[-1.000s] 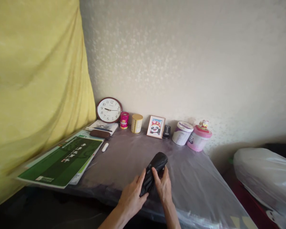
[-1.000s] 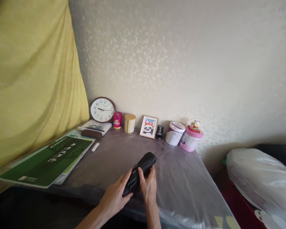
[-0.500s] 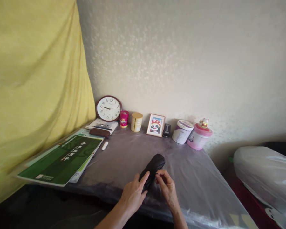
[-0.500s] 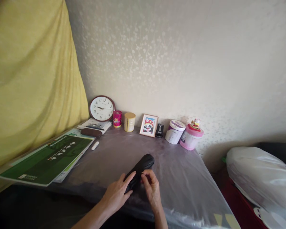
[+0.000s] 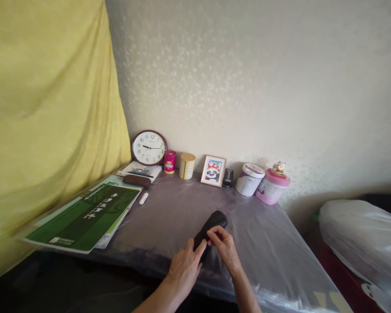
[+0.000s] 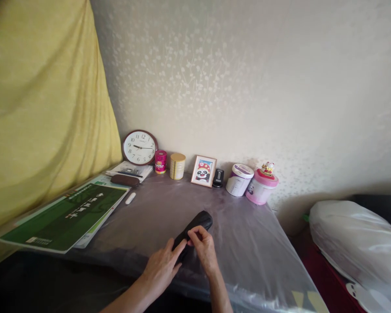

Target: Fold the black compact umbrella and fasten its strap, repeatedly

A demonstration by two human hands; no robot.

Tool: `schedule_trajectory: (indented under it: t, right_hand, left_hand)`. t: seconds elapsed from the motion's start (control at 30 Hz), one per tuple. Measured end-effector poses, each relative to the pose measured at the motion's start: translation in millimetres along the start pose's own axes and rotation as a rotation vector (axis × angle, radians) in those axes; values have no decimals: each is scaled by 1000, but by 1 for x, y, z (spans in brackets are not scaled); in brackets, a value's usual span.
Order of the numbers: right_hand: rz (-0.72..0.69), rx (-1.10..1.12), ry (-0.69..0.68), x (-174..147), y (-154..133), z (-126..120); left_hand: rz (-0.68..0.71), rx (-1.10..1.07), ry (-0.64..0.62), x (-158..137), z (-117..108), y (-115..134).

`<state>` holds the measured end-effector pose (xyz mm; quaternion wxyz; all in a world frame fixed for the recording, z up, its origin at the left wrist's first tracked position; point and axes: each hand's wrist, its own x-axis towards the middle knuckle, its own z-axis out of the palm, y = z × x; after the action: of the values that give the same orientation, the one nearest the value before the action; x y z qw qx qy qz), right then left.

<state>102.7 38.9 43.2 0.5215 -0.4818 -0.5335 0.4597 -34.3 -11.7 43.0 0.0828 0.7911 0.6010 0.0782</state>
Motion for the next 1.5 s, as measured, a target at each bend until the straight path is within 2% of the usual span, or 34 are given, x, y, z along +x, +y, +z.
schedule_trajectory:
  t: [0.17,0.23,0.3,0.4,0.47,0.53,0.7,0.87,0.97,1.1,1.3,1.4,1.5]
  right_hand:
    - [-115,-354,16,14,10,6]
    - [-114,-425,26,18,13,7]
    - [-64,-395,34,19,13,7]
    - [25,-237,62,19,9,4]
    - [20,-172,115,18,5,0]
    - [-46,-188,129,18,1,-2]
    - [-250,-451,-64,18,-3,-1]
    - [-316,-620,-137,19,2,2]
    - [-305,-551,-113,18,6,3]
    - [-209,-320,-89,11,5,-2]
    - [-47,-113,-84,-15,-2,-31]
    - [-43,-132,14,-20,-4,-49]
    - [-59,-158,172,-18,0,-65]
  left_hand:
    - [-13,7,9,1,2,0]
    - [-9,1,6,1,2,-3]
    - [-2,-18,6,0,2,-6]
    - [3,-91,-8,-5,1,-14]
    - [5,-146,-27,-10,-1,-20]
    - [9,-184,-46,-14,-3,-25]
    - [-19,-174,-80,-22,-8,-30]
    - [-18,-75,-14,-28,-8,-25]
    - [24,-60,6,-28,-5,-21]
    - [25,-39,-12,-24,-1,-21]
    - [23,-116,-67,-22,1,-24]
    - [11,-209,-55,-21,1,-29]
    - [-4,-352,-31,-15,2,-39]
